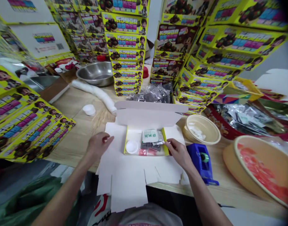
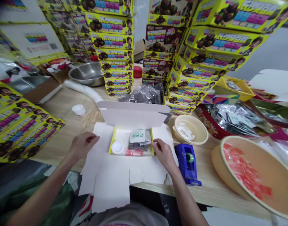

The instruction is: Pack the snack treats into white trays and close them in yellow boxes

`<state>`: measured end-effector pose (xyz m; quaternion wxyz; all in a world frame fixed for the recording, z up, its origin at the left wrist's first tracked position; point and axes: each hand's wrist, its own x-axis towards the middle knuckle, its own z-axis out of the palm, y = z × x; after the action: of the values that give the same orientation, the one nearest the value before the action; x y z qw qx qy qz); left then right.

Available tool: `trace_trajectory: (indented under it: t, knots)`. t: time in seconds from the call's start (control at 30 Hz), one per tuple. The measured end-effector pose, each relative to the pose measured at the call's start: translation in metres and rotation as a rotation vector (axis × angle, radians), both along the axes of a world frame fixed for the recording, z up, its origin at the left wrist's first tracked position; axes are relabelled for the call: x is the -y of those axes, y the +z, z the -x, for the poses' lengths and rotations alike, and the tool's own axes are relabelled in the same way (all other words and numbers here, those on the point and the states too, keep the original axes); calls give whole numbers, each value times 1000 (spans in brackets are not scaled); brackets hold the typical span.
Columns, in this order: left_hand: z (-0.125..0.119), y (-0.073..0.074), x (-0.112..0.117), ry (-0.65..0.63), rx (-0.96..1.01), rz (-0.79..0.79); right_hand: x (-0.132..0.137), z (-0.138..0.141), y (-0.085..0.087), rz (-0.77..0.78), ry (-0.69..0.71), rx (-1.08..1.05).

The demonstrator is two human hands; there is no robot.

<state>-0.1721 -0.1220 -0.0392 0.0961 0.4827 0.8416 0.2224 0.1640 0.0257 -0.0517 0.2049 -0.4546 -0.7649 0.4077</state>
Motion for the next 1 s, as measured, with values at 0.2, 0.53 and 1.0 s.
trace_trajectory:
  t: [0.2,0.53,1.0]
  knots:
    - [-54,-5,-23,-197,413,-29,12,-15,-4,155,-40,-135]
    - [-80,16,-22,-199,330,-69,29,-17,-3,29,-54,-194]
    - [-15,27,-41,85,209,-377,-40,-26,39,-276,-168,-211]
